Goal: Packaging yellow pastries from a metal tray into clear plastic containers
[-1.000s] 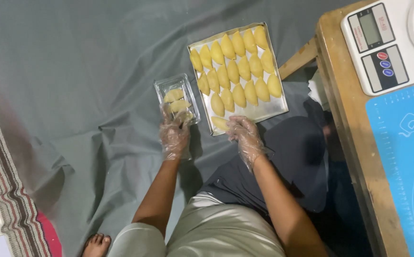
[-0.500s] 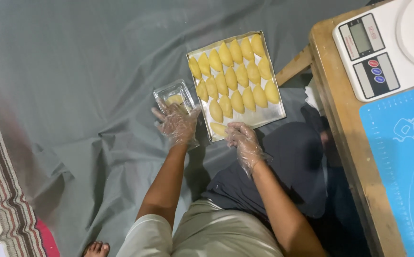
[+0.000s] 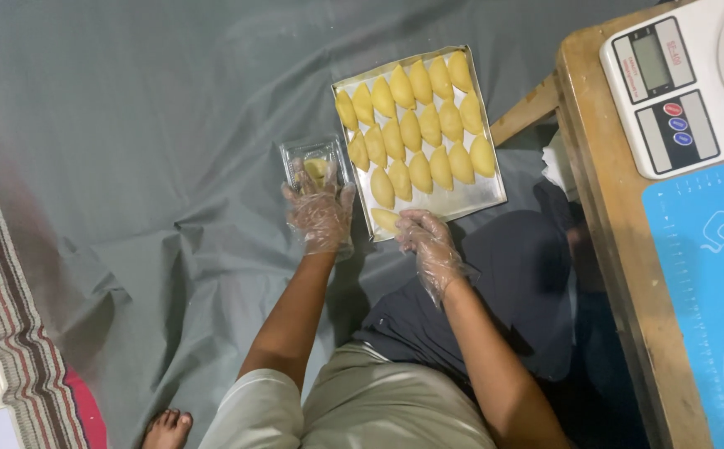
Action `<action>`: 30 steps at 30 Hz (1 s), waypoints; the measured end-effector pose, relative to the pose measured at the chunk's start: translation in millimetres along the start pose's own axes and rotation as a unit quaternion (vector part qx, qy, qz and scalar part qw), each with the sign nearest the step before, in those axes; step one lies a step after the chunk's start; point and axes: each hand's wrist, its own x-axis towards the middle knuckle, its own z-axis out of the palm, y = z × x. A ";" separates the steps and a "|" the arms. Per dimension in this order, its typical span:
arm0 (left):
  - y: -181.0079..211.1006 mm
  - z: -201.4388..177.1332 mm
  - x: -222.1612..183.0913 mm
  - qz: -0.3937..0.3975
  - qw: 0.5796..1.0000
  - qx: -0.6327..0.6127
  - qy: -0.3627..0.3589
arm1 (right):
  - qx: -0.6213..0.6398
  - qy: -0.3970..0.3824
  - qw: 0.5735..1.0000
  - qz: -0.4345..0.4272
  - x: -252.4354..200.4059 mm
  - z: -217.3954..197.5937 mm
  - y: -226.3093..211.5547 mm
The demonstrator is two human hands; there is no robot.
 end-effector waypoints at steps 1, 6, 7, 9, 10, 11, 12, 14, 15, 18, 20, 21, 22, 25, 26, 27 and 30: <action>3.0 -3.5 -3.8 -0.001 1.000 -0.001 -0.001 | -0.001 0.000 1.000 0.001 -0.3 -0.9 1.3; 17.4 -16.6 -4.5 -0.024 0.998 0.045 -0.022 | 0.010 -0.001 1.000 -0.002 -3.0 -0.9 -3.6; 19.1 -14.5 -4.0 -0.024 0.998 0.045 -0.022 | 0.011 -0.001 1.000 -0.003 -3.6 -0.8 -4.0; 21.2 -10.8 -3.2 -0.019 1.000 0.005 0.012 | 0.004 -0.001 1.000 0.000 -5.1 0.6 -4.7; 20.5 -7.4 -1.0 -0.019 1.000 0.005 0.013 | 0.004 -0.001 1.000 0.000 -4.8 0.2 -3.7; 19.8 -4.0 1.2 -0.016 1.000 -0.007 0.009 | 0.004 -0.002 1.000 -0.003 -4.4 -0.1 -2.7; 19.4 -0.6 3.1 -0.012 1.000 -0.019 0.005 | 0.004 -0.002 1.000 -0.007 -4.5 -0.8 -1.8; 22.1 -4.4 -0.2 -0.015 1.000 -0.015 0.008 | -0.001 -0.002 1.000 -0.007 -6.1 -0.6 -4.1; 23.8 -6.5 -1.4 -0.018 1.000 -0.010 0.011 | -0.007 -0.002 1.000 -0.007 -6.4 -0.6 -5.5; 17.7 -0.2 3.9 -0.017 1.000 -0.013 0.013 | -0.008 -0.001 1.000 -0.006 -3.8 -1.1 -1.5; 11.8 4.5 10.0 -0.020 1.000 -0.018 0.013 | -0.002 -0.006 1.000 -0.010 -3.1 -1.6 -0.8; 9.4 7.3 11.9 -0.025 0.999 -0.022 0.011 | 0.002 -0.010 1.000 -0.012 -3.8 -2.9 -0.4; 4.4 11.8 10.2 -0.016 1.000 -0.022 0.012 | 0.005 -0.003 1.000 -0.017 -5.3 0.1 5.4; -12.7 39.4 15.9 0.034 0.995 -0.038 0.085 | 0.044 0.021 0.998 -0.041 -4.3 -3.3 13.7; -26.7 60.6 27.0 0.105 0.973 -0.025 0.204 | -0.043 -0.011 0.995 -0.087 -0.7 -8.7 15.1; -39.6 81.3 40.9 0.173 0.932 -0.017 0.319 | -0.133 -0.040 0.982 -0.129 3.2 -14.3 16.1; -29.3 52.4 11.3 0.083 0.975 -0.044 0.202 | -0.190 -0.026 0.932 -0.307 -25.7 -1.9 -25.3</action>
